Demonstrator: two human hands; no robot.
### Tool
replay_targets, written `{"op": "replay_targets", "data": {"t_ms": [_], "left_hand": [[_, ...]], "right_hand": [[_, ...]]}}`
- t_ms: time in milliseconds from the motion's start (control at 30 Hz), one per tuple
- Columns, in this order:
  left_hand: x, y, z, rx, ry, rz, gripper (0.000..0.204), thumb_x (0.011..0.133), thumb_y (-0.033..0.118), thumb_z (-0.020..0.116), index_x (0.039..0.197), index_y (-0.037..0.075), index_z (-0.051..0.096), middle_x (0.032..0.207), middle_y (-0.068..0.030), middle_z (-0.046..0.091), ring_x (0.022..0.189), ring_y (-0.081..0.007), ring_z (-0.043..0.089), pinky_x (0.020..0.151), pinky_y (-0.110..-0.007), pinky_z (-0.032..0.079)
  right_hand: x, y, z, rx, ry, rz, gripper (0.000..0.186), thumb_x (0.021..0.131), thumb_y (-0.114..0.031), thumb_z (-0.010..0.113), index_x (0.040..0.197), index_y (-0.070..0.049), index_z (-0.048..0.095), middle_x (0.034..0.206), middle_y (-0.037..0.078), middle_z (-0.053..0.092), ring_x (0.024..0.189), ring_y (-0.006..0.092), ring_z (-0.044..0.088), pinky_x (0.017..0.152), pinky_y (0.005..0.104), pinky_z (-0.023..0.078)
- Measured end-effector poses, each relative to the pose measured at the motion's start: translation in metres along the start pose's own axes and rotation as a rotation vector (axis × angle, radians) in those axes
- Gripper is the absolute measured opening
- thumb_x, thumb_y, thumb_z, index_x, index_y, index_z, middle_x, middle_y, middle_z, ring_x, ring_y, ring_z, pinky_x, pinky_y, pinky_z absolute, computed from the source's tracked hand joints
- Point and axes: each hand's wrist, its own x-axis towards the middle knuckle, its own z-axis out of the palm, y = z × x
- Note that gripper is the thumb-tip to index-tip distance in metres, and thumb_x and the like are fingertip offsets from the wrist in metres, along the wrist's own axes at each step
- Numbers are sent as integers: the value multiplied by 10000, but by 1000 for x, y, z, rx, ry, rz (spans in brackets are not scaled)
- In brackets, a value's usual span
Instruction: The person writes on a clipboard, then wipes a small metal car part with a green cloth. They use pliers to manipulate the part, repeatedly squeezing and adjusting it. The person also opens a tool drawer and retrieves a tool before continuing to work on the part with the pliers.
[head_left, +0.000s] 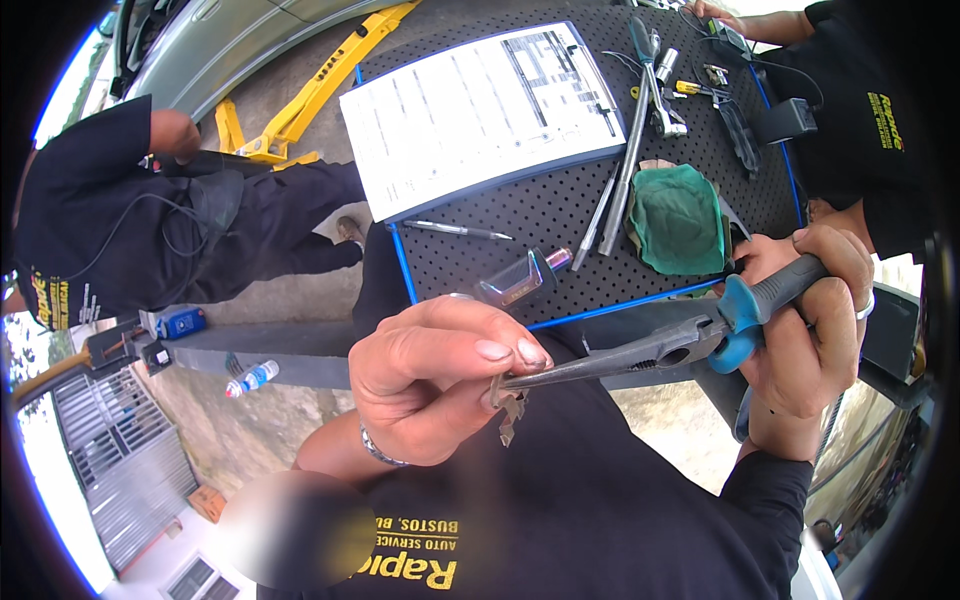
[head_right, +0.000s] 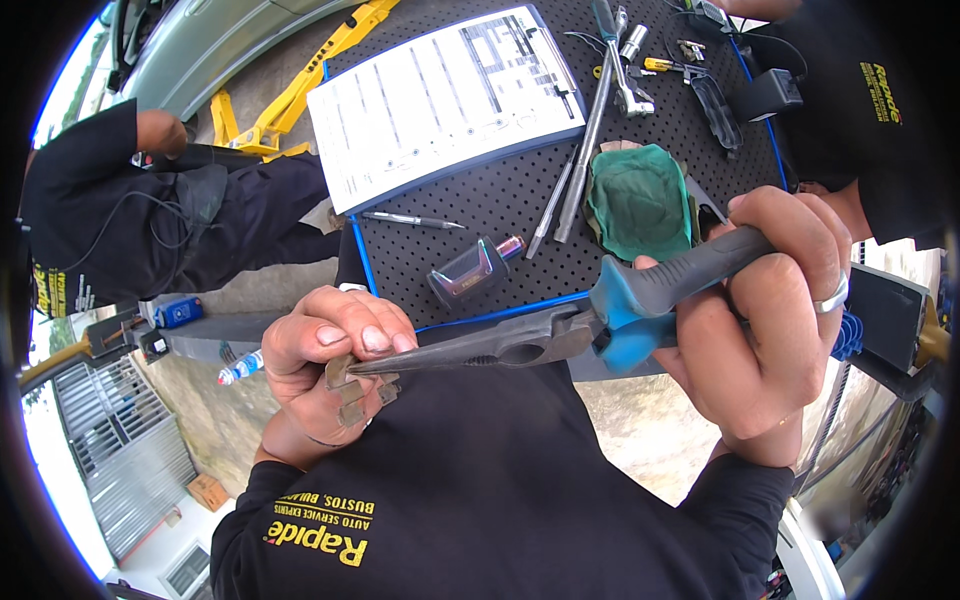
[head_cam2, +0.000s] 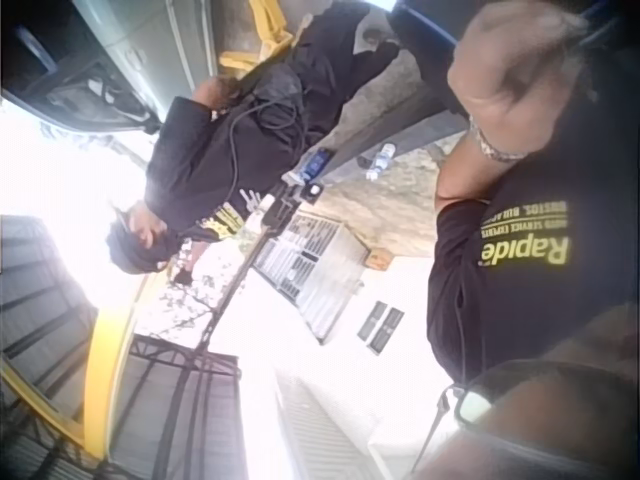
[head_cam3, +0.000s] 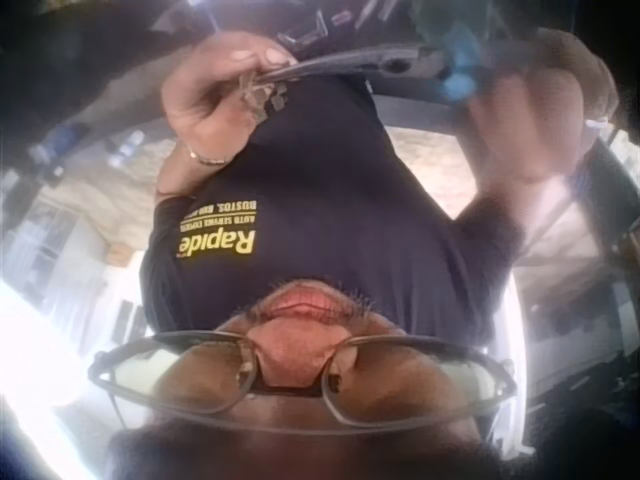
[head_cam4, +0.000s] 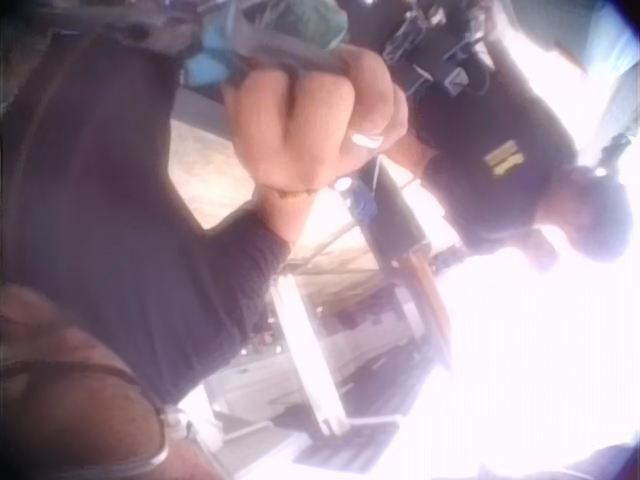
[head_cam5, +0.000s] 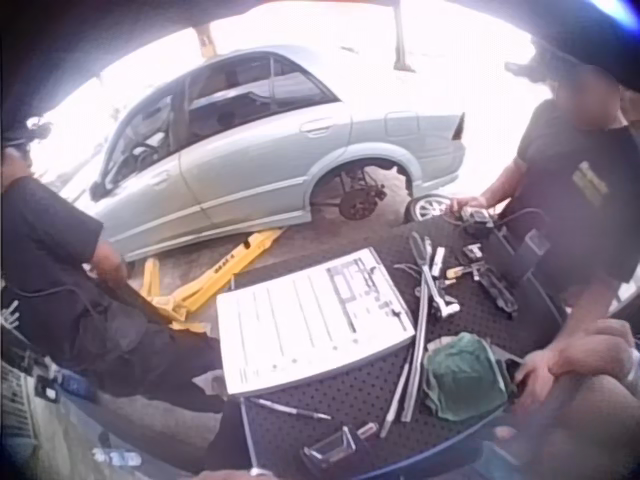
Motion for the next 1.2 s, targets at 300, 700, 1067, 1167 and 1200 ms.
{"op": "replay_targets", "data": {"t_ms": [300,700,1067,1167,1200], "left_hand": [[1,-2,0,-26,-26,32,352,764,-148,520,1090,-52,609,1010,-236,629,897,-311,667,788,-381,569],[1,-3,0,-35,-12,18,328,806,-121,516,1107,-35,614,1012,-234,635,885,-315,668,771,-384,571],[4,-3,0,-13,-28,19,280,835,-78,579,1108,-24,609,1011,-216,638,889,-300,666,764,-373,567],[4,-2,-1,14,-41,14,277,819,-78,614,1091,-25,607,1000,-208,638,884,-292,667,756,-370,566],[3,-4,0,22,-46,25,278,813,-81,624,1084,-24,606,996,-205,638,880,-289,668,752,-368,566]], "right_hand": [[-5,10,-22,18,-93,-26,329,534,-57,777,712,-36,501,1173,134,555,1124,316,520,952,426,402],[0,-2,-24,-135,-102,13,345,474,-52,771,675,0,495,1143,184,562,1059,346,562,861,427,465],[2,11,-24,98,-36,-44,349,598,-97,818,768,4,531,1041,192,582,934,345,615,751,423,513],[0,11,-13,179,84,-18,354,696,-126,803,928,4,570,1068,189,587,934,324,615,741,433,512],[5,2,-20,49,-19,28,384,711,-138,798,987,5,573,1082,188,586,933,318,616,740,438,512]]}}
